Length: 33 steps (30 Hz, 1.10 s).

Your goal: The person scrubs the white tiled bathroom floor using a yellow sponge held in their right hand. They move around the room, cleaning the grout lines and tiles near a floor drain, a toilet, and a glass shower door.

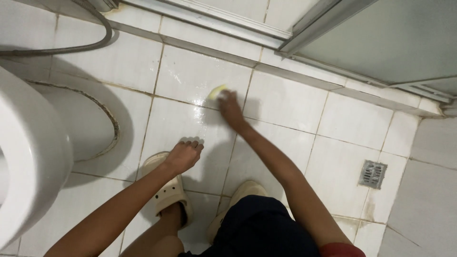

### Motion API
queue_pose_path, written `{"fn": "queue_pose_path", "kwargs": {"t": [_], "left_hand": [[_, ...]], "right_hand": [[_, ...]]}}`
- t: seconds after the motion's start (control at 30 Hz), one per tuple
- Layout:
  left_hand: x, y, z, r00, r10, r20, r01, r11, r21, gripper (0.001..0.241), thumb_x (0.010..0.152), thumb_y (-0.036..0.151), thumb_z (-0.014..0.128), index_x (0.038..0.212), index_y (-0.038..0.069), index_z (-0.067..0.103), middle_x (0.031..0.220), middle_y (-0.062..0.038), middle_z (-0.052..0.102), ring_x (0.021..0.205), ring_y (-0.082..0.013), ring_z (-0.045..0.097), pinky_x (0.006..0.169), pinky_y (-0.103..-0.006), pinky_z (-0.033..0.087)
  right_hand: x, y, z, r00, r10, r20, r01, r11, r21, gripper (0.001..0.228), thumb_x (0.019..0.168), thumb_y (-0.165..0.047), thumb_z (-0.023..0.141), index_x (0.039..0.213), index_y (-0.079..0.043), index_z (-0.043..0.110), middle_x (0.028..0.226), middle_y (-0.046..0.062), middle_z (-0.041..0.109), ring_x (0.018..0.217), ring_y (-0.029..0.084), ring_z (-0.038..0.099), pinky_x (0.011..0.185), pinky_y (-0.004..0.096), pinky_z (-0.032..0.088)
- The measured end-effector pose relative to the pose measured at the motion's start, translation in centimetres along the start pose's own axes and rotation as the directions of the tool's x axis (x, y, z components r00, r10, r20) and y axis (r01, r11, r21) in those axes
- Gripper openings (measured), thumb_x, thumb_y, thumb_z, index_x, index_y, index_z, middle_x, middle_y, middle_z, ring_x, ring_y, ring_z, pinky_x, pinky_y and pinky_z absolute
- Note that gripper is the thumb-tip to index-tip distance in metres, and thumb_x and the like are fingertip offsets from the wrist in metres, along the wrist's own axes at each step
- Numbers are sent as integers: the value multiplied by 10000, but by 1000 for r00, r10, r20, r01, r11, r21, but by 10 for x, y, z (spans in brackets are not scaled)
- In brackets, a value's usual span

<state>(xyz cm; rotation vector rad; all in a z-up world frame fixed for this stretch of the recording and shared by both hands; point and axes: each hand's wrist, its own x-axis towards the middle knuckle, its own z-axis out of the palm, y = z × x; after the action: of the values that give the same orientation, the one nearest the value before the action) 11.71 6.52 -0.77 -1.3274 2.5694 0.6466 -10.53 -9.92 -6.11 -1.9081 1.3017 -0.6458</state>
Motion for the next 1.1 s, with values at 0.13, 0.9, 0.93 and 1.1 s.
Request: {"fn": "queue_pose_path", "kwargs": {"t": [0.13, 0.9, 0.93, 1.1], "left_hand": [[4, 5, -6, 1000, 24, 5, -25, 999, 40, 195, 1002, 191, 562, 1134, 109, 680, 984, -93, 726, 810, -202, 714, 679, -348, 561], [8, 14, -8, 998, 67, 5, -67, 996, 54, 148, 984, 179, 569, 1079, 127, 669, 872, -47, 676, 764, -196, 695, 660, -344, 557], [7, 15, -11, 995, 97, -1, -96, 992, 82, 152, 978, 184, 581, 1088, 128, 670, 887, -53, 685, 777, -202, 701, 665, -347, 561], [13, 27, -12, 991, 137, -6, -136, 987, 83, 161, 981, 189, 583, 1097, 129, 678, 913, -59, 703, 786, -206, 709, 674, -351, 560]], "right_hand": [[-76, 22, 54, 955, -201, 216, 219, 974, -64, 284, 1062, -209, 531, 1344, -196, 498, 1481, 71, 479, 1333, 282, 525, 1125, 406, 422], [14, 147, -39, 844, -220, -489, -98, 833, -545, 215, 921, -154, 683, 1097, -162, 807, 1389, 157, 609, 1274, 332, 578, 1154, 507, 328], [14, 105, -32, 862, -80, -500, -39, 974, -223, 174, 962, -126, 686, 1130, -120, 731, 1369, 134, 603, 1273, 288, 582, 1166, 436, 344], [-40, 74, 33, 971, -213, -111, 111, 808, -579, 145, 912, -108, 682, 1018, -123, 779, 1348, 140, 634, 1265, 330, 589, 1176, 497, 352]]}}
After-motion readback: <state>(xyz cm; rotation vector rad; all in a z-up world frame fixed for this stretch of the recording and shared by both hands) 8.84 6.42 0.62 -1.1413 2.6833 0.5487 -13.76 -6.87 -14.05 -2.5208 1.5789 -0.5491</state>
